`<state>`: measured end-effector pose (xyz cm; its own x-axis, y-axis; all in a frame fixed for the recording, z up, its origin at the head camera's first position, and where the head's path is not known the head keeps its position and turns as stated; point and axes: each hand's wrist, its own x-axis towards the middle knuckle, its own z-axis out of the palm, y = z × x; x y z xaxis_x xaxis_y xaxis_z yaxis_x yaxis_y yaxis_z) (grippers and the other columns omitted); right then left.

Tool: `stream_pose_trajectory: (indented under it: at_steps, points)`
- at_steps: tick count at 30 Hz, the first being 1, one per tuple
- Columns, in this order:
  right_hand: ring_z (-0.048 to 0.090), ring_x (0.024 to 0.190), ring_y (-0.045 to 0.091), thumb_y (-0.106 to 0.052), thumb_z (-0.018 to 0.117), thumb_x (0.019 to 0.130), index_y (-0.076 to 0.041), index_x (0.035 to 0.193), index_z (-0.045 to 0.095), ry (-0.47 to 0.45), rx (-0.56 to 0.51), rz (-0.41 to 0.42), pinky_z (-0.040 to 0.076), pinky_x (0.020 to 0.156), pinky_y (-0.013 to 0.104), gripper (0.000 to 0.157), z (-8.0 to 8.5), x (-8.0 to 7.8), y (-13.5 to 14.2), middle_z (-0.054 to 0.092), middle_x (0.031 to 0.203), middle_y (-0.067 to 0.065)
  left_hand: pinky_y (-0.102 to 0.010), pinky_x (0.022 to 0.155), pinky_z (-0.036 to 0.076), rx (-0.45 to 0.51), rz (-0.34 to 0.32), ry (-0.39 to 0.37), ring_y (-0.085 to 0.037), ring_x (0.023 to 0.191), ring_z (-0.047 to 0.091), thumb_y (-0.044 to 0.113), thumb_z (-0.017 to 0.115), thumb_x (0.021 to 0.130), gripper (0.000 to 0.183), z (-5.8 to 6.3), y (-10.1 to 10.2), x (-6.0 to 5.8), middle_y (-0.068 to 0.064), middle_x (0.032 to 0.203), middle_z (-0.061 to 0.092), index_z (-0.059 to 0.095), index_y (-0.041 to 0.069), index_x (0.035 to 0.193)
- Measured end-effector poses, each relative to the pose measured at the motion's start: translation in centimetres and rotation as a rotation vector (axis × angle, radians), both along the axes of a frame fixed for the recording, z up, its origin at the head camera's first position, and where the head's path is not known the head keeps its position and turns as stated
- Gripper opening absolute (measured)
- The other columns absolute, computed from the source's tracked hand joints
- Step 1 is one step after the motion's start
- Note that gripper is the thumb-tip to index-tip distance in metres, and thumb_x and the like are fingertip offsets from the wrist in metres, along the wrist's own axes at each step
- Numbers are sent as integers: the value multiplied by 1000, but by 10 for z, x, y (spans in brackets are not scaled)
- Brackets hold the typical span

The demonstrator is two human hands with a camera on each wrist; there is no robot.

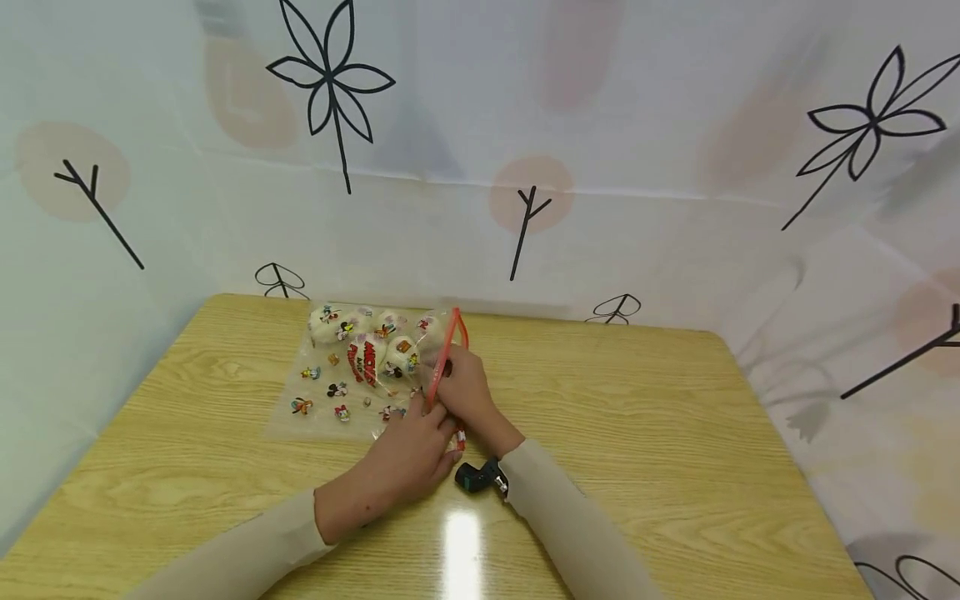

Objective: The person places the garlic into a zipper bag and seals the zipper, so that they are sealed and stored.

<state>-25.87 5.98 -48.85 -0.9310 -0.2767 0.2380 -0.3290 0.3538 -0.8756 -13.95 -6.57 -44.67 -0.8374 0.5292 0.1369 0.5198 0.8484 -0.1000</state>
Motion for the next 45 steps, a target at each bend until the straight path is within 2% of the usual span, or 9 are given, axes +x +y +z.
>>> stream_pose_trajectory:
  at_steps: [4, 8, 13, 16, 19, 25, 31, 38, 45]
  points:
    - [71, 91, 16, -18, 85, 91, -11, 95, 79, -12, -4, -25, 58, 84, 34, 10, 0, -3, -3, 78, 96, 2, -55, 79, 58, 8, -5, 14, -38, 120, 56, 51, 63, 104, 50, 0, 0, -1, -8, 127, 64, 70, 10, 133]
    - [71, 91, 16, -21, 85, 92, -13, 96, 78, -27, -29, -5, 58, 83, 34, 12, -1, -2, 2, 77, 99, 1, -58, 82, 58, 9, -4, -12, -38, 122, 56, 51, 62, 105, 50, 1, 0, -2, -8, 127, 63, 70, 11, 134]
    - [66, 88, 24, -5, 78, 96, 2, 102, 75, -1, -51, 30, 53, 78, 30, 9, 10, 12, 10, 73, 98, 14, -59, 85, 58, 23, -5, -35, -39, 124, 56, 52, 61, 106, 50, -1, -1, -4, -8, 130, 63, 69, 13, 136]
    - [63, 83, 25, 4, 72, 96, 5, 103, 72, 42, -27, 33, 50, 74, 27, 7, 7, 16, 17, 70, 94, 17, -59, 86, 58, 15, -4, -29, -39, 127, 57, 53, 60, 106, 50, -2, -2, -5, -8, 134, 62, 68, 15, 137]
    - [66, 83, 23, 0, 72, 98, 1, 105, 72, 61, -31, 28, 53, 74, 27, 7, 0, 18, 24, 72, 96, 14, -60, 88, 57, 17, 1, -32, -40, 130, 56, 53, 60, 106, 52, -3, -3, -5, -8, 141, 61, 67, 15, 140]
    - [69, 86, 23, -3, 72, 99, -1, 105, 74, 50, -93, 8, 56, 76, 25, 7, -2, 27, 38, 74, 101, 14, -61, 94, 55, 30, 8, -70, -41, 138, 52, 52, 61, 105, 59, -3, -5, -6, -9, 157, 54, 61, 15, 150]
    - [70, 93, 27, -1, 70, 100, 2, 109, 72, 61, -99, -36, 57, 81, 25, 9, -1, 37, 48, 73, 105, 16, -62, 99, 53, 39, 7, -100, -43, 144, 49, 49, 59, 106, 59, -4, -7, -6, -8, 159, 53, 57, 16, 154]
    - [68, 103, 28, -1, 67, 101, 3, 123, 69, -37, -25, -53, 57, 86, 27, 23, 5, 50, 62, 70, 119, 18, -60, 101, 53, 30, -10, -108, -44, 146, 47, 47, 58, 107, 60, -3, -7, -5, -2, 167, 43, 53, 16, 158]
    - [68, 102, 23, 0, 66, 99, 3, 128, 68, -136, 68, -61, 57, 86, 28, 29, 16, 64, 69, 73, 116, 15, -60, 97, 56, 33, -32, -62, -43, 144, 48, 45, 61, 106, 58, -3, -8, -3, 0, 172, 35, 53, 22, 158]
